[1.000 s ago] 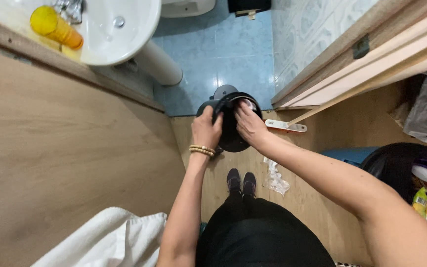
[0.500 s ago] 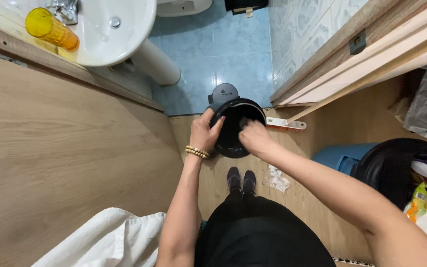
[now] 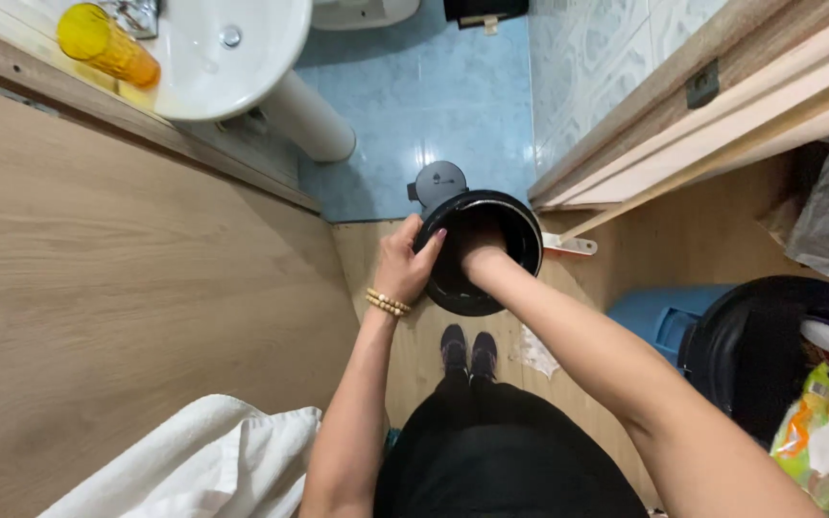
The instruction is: The person removes a full black trash bag from a small bin, ties it, and places it in a larger blue bin. They then retrieve a new bag, wipe the small bin with a wipe, and line it with the new bag.
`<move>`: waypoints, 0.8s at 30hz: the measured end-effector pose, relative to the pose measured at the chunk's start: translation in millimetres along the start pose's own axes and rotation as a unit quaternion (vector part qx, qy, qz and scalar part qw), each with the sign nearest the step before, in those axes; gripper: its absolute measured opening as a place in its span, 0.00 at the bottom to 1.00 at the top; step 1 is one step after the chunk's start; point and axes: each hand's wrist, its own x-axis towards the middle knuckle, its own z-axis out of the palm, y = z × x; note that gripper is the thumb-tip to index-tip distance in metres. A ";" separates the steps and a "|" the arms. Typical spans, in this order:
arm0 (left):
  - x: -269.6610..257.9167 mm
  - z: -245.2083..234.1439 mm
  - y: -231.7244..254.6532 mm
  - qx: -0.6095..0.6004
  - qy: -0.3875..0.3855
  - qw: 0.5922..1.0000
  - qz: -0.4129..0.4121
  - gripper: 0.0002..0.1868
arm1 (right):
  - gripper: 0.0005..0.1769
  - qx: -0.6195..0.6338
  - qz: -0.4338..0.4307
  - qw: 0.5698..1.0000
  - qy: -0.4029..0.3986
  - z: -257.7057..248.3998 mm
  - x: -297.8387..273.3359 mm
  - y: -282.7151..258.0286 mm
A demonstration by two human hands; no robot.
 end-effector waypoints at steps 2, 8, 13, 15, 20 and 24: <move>-4.2 -0.6 6.2 0.006 -0.006 1.000 -0.008 0.18 | 0.19 0.075 -0.005 0.997 -0.034 16.3 -3.7 5.9; -4.5 -8.5 -0.4 0.022 0.004 1.000 -0.018 0.15 | 0.17 0.259 -0.069 0.951 -0.151 6.1 -13.5 0.8; -10.4 -10.3 -5.4 -0.003 0.030 1.000 0.005 0.11 | 0.14 0.017 -0.123 0.979 -0.164 -15.0 -47.5 -12.9; -12.7 0.2 -11.8 0.010 0.048 0.999 0.004 0.13 | 0.15 -0.017 -0.090 0.993 -0.075 -0.4 -48.2 -9.7; -14.2 0.2 -17.9 0.029 0.072 0.997 -0.006 0.15 | 0.12 0.242 -0.061 0.968 -0.026 -23.2 -56.4 -24.2; -22.9 4.5 -36.9 0.034 0.073 0.996 -0.030 0.16 | 0.09 0.002 -0.122 0.990 -0.065 -26.3 -84.6 -21.3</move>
